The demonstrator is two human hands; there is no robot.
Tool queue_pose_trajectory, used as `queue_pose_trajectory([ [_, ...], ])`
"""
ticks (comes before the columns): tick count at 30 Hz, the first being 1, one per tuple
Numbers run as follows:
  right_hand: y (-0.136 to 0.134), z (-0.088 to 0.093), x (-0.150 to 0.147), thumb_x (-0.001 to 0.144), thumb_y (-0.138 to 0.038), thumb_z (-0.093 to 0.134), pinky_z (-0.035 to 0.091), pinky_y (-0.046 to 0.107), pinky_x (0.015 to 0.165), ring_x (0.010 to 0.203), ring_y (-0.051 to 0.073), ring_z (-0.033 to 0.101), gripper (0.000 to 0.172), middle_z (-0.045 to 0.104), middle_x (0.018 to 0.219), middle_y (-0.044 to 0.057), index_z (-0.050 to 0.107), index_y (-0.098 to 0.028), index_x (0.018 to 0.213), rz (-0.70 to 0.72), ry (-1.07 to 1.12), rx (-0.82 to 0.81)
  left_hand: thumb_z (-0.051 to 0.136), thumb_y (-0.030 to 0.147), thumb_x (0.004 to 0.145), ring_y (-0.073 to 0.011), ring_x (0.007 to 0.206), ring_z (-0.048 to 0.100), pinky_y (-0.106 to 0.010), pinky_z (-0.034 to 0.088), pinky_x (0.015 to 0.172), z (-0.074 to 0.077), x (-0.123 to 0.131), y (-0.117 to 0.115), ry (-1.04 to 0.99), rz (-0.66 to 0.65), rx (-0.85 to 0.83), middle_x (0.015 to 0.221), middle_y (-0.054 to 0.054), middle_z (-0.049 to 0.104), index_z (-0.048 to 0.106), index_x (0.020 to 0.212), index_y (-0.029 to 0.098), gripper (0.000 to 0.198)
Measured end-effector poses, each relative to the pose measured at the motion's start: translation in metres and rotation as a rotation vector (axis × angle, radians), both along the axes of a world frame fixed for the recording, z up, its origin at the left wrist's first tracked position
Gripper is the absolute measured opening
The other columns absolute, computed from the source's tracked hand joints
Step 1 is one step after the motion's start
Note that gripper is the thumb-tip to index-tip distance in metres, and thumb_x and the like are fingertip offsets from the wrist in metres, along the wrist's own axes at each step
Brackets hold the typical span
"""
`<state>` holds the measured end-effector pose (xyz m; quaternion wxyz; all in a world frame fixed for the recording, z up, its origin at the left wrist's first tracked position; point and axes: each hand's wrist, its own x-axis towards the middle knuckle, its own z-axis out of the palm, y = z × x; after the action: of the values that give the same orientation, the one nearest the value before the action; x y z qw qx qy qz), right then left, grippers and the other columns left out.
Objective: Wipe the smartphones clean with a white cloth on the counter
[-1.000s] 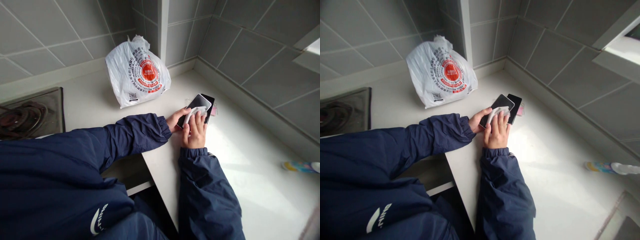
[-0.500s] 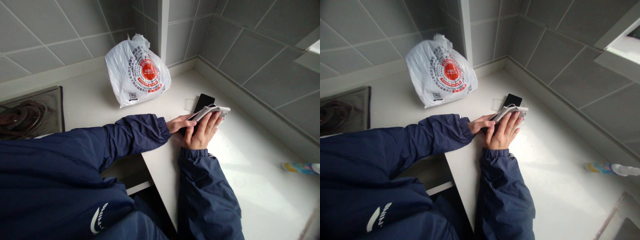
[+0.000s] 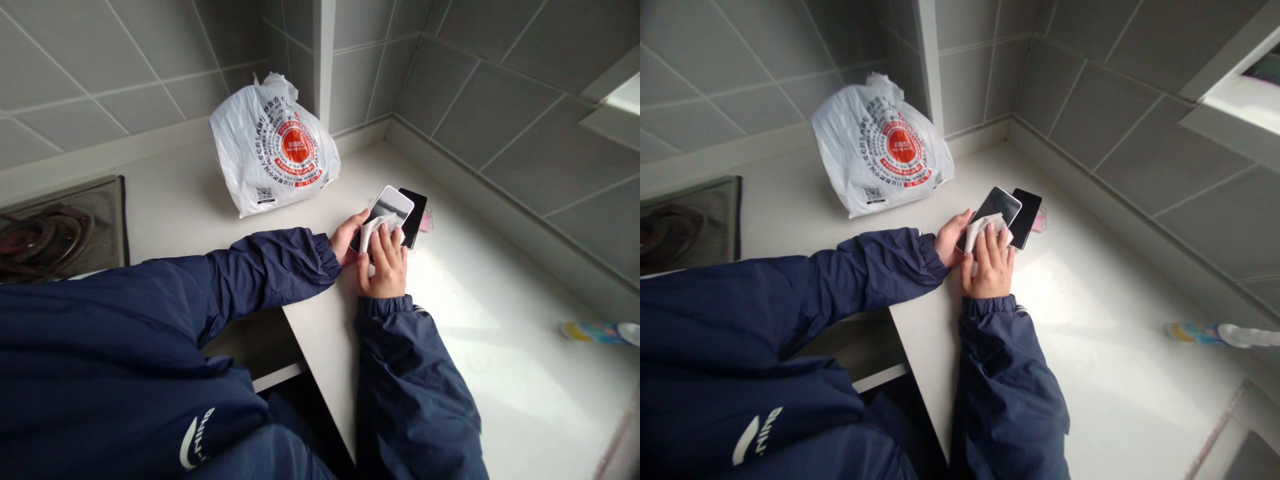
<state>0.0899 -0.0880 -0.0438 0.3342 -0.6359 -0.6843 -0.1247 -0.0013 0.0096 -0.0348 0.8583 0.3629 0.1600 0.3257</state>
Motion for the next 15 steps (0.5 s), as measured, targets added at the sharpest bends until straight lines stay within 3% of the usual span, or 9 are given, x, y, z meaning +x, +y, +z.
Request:
queue_pose_trajectory([
  [6, -0.003, 0.007, -0.004, 0.095, -0.033, 0.049, 0.025, 0.051, 0.123, 0.143, 0.027, 0.048, 0.046, 0.059, 0.146, 0.014, 0.062, -0.016, 0.136, 0.111, -0.019, -0.005, 0.030, 0.076, 0.092, -0.0308, 0.119, 0.064, -0.047, 0.044, 0.108, 0.022, -0.006, -0.006, -0.064, 0.055, -0.110, 0.126, -0.015, 0.069, 0.057, 0.140, 0.019, 0.080],
  [10, -0.003, 0.008, -0.006, 0.095, -0.032, 0.050, 0.030, 0.047, 0.121, 0.140, 0.026, 0.052, 0.042, 0.061, 0.143, 0.012, 0.066, -0.016, 0.131, 0.100, -0.011, 0.023, 0.026, 0.079, 0.091, -0.0323, 0.122, 0.062, -0.048, 0.043, 0.108, 0.022, -0.008, -0.004, -0.046, 0.039, -0.078, 0.127, -0.014, 0.068, 0.058, 0.139, 0.018, 0.084],
  [15, -0.003, 0.004, -0.002, 0.097, -0.030, 0.046, 0.041, 0.048, 0.113, 0.140, 0.029, 0.052, 0.043, 0.060, 0.145, 0.014, 0.065, -0.017, 0.134, -0.026, 0.034, 0.012, 0.025, 0.081, 0.089, -0.0308, 0.127, 0.059, -0.048, 0.039, 0.112, 0.019, -0.007, -0.001, -0.089, 0.025, -0.001, 0.128, -0.011, 0.068, 0.058, 0.139, 0.022, 0.084],
])
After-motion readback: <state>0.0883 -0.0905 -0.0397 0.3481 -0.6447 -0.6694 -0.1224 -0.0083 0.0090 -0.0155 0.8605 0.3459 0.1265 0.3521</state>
